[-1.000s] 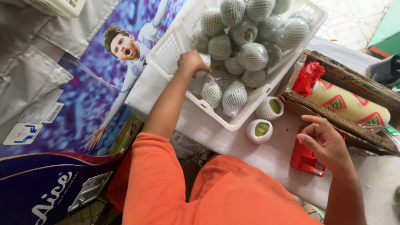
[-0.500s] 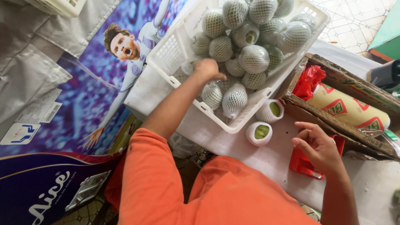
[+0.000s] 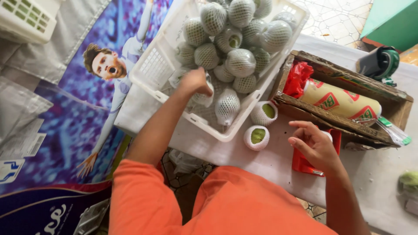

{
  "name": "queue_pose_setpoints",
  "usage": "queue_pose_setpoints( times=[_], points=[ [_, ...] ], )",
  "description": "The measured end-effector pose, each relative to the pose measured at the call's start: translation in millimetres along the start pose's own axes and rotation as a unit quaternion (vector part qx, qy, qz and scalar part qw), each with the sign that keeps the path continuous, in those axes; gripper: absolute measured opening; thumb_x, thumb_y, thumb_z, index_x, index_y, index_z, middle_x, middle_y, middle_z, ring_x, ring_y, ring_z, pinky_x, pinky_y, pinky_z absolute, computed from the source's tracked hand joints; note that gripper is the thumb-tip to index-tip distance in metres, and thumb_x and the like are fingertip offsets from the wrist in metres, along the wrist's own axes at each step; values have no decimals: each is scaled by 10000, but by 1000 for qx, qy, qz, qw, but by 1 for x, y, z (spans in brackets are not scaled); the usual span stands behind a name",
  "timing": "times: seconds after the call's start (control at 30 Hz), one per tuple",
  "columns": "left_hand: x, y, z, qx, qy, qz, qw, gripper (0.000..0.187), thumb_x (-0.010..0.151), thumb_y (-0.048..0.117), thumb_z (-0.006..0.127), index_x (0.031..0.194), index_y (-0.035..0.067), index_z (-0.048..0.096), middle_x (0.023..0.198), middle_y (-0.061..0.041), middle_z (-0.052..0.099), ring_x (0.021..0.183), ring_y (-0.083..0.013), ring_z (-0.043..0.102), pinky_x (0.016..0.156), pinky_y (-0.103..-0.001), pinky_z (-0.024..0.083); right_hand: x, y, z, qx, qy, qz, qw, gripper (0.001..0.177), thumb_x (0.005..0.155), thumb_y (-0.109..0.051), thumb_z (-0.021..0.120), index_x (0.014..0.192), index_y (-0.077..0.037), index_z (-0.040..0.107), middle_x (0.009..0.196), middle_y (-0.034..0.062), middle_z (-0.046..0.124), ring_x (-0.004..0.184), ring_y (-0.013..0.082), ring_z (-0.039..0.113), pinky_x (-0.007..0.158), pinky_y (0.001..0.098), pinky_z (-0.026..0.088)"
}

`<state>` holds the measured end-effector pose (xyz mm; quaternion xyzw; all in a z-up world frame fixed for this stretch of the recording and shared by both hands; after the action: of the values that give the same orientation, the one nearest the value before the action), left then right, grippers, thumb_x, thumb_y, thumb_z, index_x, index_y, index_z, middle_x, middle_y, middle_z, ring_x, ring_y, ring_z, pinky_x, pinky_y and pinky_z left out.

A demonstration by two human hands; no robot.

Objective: Packaging guavas by placing them in foam nets and wrapping them in plastic film

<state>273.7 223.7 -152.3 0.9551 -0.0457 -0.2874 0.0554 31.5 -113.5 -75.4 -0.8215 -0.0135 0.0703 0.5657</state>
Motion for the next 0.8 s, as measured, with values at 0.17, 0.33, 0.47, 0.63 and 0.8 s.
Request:
queue_pose_setpoints(
  times=[0.17, 0.33, 0.47, 0.63, 0.8],
  points=[
    [-116, 78, -76, -109, 57, 134, 983, 852, 620, 562, 884, 1234, 111, 501, 1257, -210, 663, 1189, -432, 649, 1011, -572, 521, 29, -41, 15, 83, 37, -100, 991, 757, 792, -136, 828, 1466, -20, 504, 1248, 155, 603, 1088, 226, 594, 925, 374, 519],
    [-208, 173, -76, -161, 55, 335, 927, 754, 688, 502, 853, 1238, 158, 469, 1238, -186, 659, 1166, -423, 655, 952, -591, 537, 42, -81, 30, 62, 56, -164, 983, 1244, 641, -249, 967, 1617, -20, 230, 1570, 267, 335, 1393, 462, 409, 1094, 582, 399],
    [-223, 200, -74, -223, 61, 394, 890, 611, 822, 492, 752, 1262, 204, 440, 1246, -154, 636, 1119, -426, 674, 932, -580, 553, 37, -47, 15, 140, 74, -159, 975, 1043, 640, -43, 942, 1507, -10, 364, 1478, 223, 477, 1326, 302, 508, 1072, 530, 466],
    [-227, 213, -81, -337, 243, 461, 784, 53, 915, 230, 725, 963, 246, 708, 1034, 16, 697, 891, -298, 748, 749, -422, 608, 20, -43, -7, 137, 128, -156, 970, 925, 616, -87, 957, 1408, 0, 487, 1401, 215, 547, 1244, 274, 582, 1017, 478, 502],
    [-246, 213, -95, -483, 268, 481, 681, 76, 943, 196, 751, 992, 251, 773, 858, 49, 702, 725, -136, 684, 710, -274, 581, 1, -31, -38, 165, 210, -164, 950, 945, 577, -78, 960, 1404, 4, 510, 1362, 189, 573, 1200, 232, 611, 1027, 408, 517]
  ],
)
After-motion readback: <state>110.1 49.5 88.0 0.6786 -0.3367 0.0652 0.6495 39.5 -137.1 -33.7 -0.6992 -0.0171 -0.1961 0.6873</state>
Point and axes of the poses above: each hand's wrist, its own x-axis towards the middle knuckle, its own z-axis out of the palm, y = z × x, the point moved 9 cm from there along x, towards the middle knuckle
